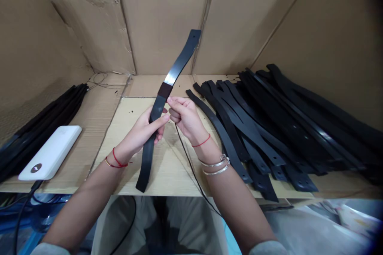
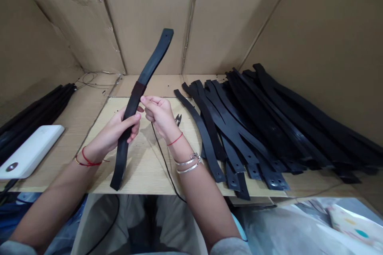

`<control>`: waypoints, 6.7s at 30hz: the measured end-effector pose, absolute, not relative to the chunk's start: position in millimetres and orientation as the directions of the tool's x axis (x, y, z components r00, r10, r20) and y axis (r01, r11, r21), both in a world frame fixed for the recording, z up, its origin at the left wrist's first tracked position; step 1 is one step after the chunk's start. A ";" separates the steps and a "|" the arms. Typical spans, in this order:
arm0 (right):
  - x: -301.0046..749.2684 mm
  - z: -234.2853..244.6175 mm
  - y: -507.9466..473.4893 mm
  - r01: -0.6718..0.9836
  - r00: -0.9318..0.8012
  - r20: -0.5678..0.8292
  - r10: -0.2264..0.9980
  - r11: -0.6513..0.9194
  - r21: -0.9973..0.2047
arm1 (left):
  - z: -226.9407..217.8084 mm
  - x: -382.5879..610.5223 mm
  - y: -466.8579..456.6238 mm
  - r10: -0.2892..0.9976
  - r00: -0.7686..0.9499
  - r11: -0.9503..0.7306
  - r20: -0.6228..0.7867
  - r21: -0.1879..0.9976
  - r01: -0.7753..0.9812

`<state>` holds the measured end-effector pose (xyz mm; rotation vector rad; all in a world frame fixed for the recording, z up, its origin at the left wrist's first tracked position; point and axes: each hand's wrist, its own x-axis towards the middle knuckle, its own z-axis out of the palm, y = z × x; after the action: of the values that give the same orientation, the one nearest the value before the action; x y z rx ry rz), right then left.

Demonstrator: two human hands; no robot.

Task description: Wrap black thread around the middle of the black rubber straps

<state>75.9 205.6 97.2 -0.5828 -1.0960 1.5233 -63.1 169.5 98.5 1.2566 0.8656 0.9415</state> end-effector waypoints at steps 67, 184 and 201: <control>65.2 104.5 194.1 -0.422 -0.294 0.257 0.921 0.116 -0.899 | 105.2 -73.8 173.7 0.849 0.504 0.297 -0.157 0.931 -0.211; 68.3 105.5 193.1 -0.371 -0.327 0.195 0.925 0.064 -0.926 | 103.2 -68.9 171.8 0.887 0.462 0.078 0.017 0.980 -0.185; 75.7 94.9 197.1 -0.425 -0.575 0.191 0.795 -0.091 -0.900 | 102.0 -79.5 168.3 0.621 0.777 0.374 0.106 0.831 -0.412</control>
<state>75.7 197.1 94.9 -0.4423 -1.3071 1.7931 -79.5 168.3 102.0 0.9844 0.2400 0.6694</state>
